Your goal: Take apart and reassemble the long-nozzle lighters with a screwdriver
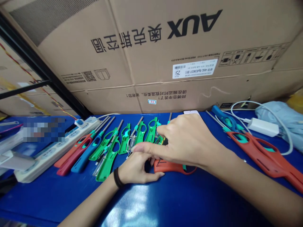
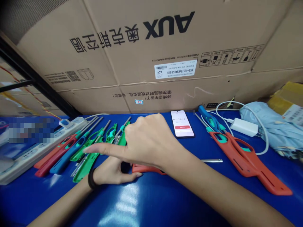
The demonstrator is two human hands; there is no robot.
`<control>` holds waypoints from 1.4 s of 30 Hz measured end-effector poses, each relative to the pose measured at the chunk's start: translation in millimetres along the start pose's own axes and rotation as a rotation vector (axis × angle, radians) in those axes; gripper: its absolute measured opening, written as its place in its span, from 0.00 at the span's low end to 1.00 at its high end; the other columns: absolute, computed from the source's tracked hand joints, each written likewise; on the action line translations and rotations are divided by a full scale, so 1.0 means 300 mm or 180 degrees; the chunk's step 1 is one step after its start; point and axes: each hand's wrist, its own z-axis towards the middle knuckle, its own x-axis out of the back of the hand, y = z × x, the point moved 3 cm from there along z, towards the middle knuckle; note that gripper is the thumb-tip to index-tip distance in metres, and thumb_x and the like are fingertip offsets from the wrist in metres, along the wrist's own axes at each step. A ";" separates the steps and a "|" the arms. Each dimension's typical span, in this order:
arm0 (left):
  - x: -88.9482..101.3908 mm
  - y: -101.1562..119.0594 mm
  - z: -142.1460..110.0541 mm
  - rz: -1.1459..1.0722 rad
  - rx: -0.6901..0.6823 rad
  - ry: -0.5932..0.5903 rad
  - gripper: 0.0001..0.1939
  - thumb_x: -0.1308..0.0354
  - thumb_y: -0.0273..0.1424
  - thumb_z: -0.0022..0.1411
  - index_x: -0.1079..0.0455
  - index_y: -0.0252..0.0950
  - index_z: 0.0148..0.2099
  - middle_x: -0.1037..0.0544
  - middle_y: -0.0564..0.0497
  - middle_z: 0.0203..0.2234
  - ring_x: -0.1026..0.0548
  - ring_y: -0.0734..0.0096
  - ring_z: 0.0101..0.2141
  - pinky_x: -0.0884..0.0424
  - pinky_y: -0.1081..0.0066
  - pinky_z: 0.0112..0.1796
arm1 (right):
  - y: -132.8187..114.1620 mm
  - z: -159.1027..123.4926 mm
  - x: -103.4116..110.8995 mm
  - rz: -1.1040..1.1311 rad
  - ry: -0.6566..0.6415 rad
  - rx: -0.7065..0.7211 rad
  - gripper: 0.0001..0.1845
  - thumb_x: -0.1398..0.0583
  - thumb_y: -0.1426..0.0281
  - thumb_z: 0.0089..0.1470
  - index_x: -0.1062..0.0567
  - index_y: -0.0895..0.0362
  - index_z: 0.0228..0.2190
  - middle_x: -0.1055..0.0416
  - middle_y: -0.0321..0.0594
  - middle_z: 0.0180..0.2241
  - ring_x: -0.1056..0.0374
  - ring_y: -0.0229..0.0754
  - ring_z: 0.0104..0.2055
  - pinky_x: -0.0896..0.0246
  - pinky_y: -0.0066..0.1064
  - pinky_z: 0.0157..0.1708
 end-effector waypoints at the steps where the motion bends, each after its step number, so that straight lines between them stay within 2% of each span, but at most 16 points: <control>1: 0.000 -0.002 -0.001 -0.0001 0.0000 0.0001 0.16 0.39 0.40 0.52 0.32 0.35 0.40 0.25 0.49 0.31 0.27 0.64 0.31 0.29 0.66 0.34 | 0.007 -0.003 0.002 0.0151 -0.0081 -0.0083 0.34 0.53 0.44 0.55 0.33 0.57 0.13 0.36 0.38 0.14 0.39 0.38 0.19 0.61 0.29 0.21; 4: 0.003 -0.001 0.006 0.0109 -0.0134 0.0064 0.15 0.39 0.41 0.51 0.33 0.35 0.36 0.25 0.49 0.30 0.27 0.65 0.30 0.30 0.66 0.33 | 0.023 -0.023 0.013 0.1007 -0.0466 -0.0147 0.21 0.43 0.49 0.51 0.30 0.55 0.27 0.31 0.32 0.21 0.36 0.37 0.23 0.55 0.27 0.21; 6: 0.006 0.002 0.012 0.0117 -0.0196 0.0061 0.13 0.39 0.39 0.50 0.33 0.35 0.33 0.26 0.50 0.28 0.28 0.66 0.30 0.31 0.68 0.33 | 0.025 -0.038 0.020 0.1574 -0.0791 0.0030 0.19 0.35 0.57 0.45 0.32 0.53 0.36 0.29 0.30 0.25 0.34 0.36 0.27 0.50 0.25 0.22; 9: 0.014 0.007 0.016 0.0120 -0.0129 0.0043 0.13 0.39 0.38 0.49 0.35 0.36 0.33 0.27 0.51 0.27 0.30 0.67 0.29 0.33 0.69 0.32 | 0.034 -0.046 0.035 0.1966 -0.0945 0.0104 0.17 0.33 0.68 0.44 0.33 0.53 0.36 0.28 0.29 0.27 0.32 0.35 0.28 0.45 0.24 0.23; 11: 0.025 0.009 0.013 0.0175 -0.0088 0.0030 0.13 0.38 0.37 0.46 0.35 0.37 0.33 0.27 0.52 0.27 0.30 0.67 0.28 0.34 0.69 0.33 | 0.052 -0.040 0.054 0.2197 -0.0605 -0.0043 0.14 0.34 0.69 0.46 0.32 0.54 0.35 0.28 0.29 0.27 0.32 0.34 0.29 0.41 0.24 0.26; 14: 0.040 0.018 0.008 0.0391 -0.0111 -0.0107 0.16 0.36 0.37 0.41 0.37 0.37 0.30 0.29 0.53 0.26 0.31 0.65 0.29 0.36 0.66 0.35 | 0.087 -0.038 0.082 0.2514 0.0140 -0.0300 0.16 0.34 0.63 0.47 0.31 0.54 0.37 0.29 0.31 0.30 0.31 0.35 0.31 0.38 0.26 0.29; 17: 0.047 0.038 0.007 0.0638 -0.0152 -0.0158 0.22 0.35 0.44 0.39 0.38 0.37 0.31 0.30 0.52 0.27 0.32 0.63 0.31 0.38 0.62 0.38 | 0.132 -0.068 0.091 0.2403 0.0811 -0.0829 0.18 0.37 0.57 0.50 0.30 0.54 0.40 0.31 0.33 0.29 0.33 0.35 0.28 0.38 0.27 0.26; 21: 0.025 0.087 0.013 0.0701 -0.0389 -0.0040 0.25 0.39 0.50 0.49 0.33 0.37 0.43 0.27 0.49 0.35 0.31 0.60 0.37 0.40 0.56 0.46 | 0.207 -0.155 0.070 0.2407 0.1381 -0.1502 0.16 0.47 0.56 0.59 0.33 0.54 0.42 0.36 0.32 0.24 0.39 0.34 0.21 0.41 0.27 0.20; 23: 0.004 0.108 0.012 0.0732 -0.0506 -0.0038 0.20 0.42 0.44 0.57 0.34 0.39 0.48 0.27 0.48 0.39 0.30 0.61 0.39 0.37 0.59 0.45 | 0.255 -0.210 0.053 0.2541 0.1568 -0.1694 0.17 0.48 0.55 0.59 0.33 0.54 0.43 0.39 0.30 0.20 0.41 0.35 0.18 0.43 0.27 0.17; 25: -0.014 0.119 0.008 0.0817 -0.0591 -0.0049 0.16 0.44 0.38 0.61 0.34 0.39 0.50 0.26 0.49 0.40 0.29 0.63 0.38 0.32 0.65 0.40 | 0.304 -0.268 0.041 0.2439 0.1907 -0.1722 0.16 0.47 0.56 0.59 0.34 0.53 0.43 0.39 0.29 0.19 0.42 0.35 0.18 0.45 0.28 0.17; 28: -0.030 0.121 -0.002 0.1108 -0.0849 0.0013 0.13 0.46 0.32 0.61 0.33 0.35 0.48 0.24 0.49 0.34 0.27 0.65 0.33 0.29 0.69 0.32 | 0.369 -0.344 0.012 0.2262 0.2052 -0.1760 0.14 0.48 0.58 0.60 0.34 0.53 0.43 0.39 0.29 0.18 0.42 0.36 0.18 0.45 0.29 0.19; 32: -0.032 0.107 -0.012 0.1599 -0.1118 0.0320 0.09 0.51 0.25 0.63 0.33 0.31 0.45 0.24 0.49 0.28 0.26 0.66 0.28 0.29 0.70 0.27 | 0.422 -0.409 -0.016 0.2239 0.2396 -0.1860 0.12 0.45 0.60 0.58 0.34 0.52 0.42 0.40 0.28 0.17 0.43 0.37 0.17 0.47 0.30 0.19; 34: -0.022 0.092 -0.014 0.1428 -0.0922 0.0396 0.08 0.52 0.27 0.65 0.34 0.33 0.45 0.24 0.48 0.29 0.25 0.66 0.28 0.29 0.70 0.27 | 0.435 -0.422 -0.020 0.2272 0.2547 -0.1926 0.11 0.45 0.61 0.58 0.34 0.51 0.41 0.40 0.27 0.16 0.44 0.37 0.17 0.47 0.31 0.19; 37: 0.002 0.062 -0.012 0.0538 -0.0147 0.0434 0.09 0.52 0.32 0.67 0.37 0.36 0.48 0.23 0.50 0.32 0.25 0.70 0.27 0.29 0.73 0.29 | 0.445 -0.432 -0.013 0.2337 0.2793 -0.1993 0.11 0.45 0.61 0.58 0.34 0.52 0.41 0.40 0.28 0.17 0.44 0.37 0.17 0.47 0.31 0.19; 39: 0.012 0.048 -0.009 -0.0051 0.0410 0.0502 0.10 0.54 0.35 0.68 0.38 0.38 0.48 0.23 0.53 0.27 0.26 0.73 0.24 0.31 0.74 0.28 | 0.448 -0.436 -0.010 0.2301 0.2827 -0.2028 0.11 0.45 0.60 0.58 0.35 0.52 0.41 0.40 0.28 0.17 0.44 0.37 0.18 0.48 0.31 0.19; 42: 0.002 0.044 0.001 -0.0785 0.1014 0.0500 0.13 0.58 0.40 0.69 0.39 0.37 0.44 0.27 0.57 0.16 0.30 0.74 0.17 0.35 0.76 0.22 | 0.446 -0.436 -0.021 0.2159 0.2606 -0.2027 0.12 0.46 0.59 0.59 0.35 0.52 0.41 0.40 0.28 0.17 0.44 0.37 0.19 0.47 0.29 0.20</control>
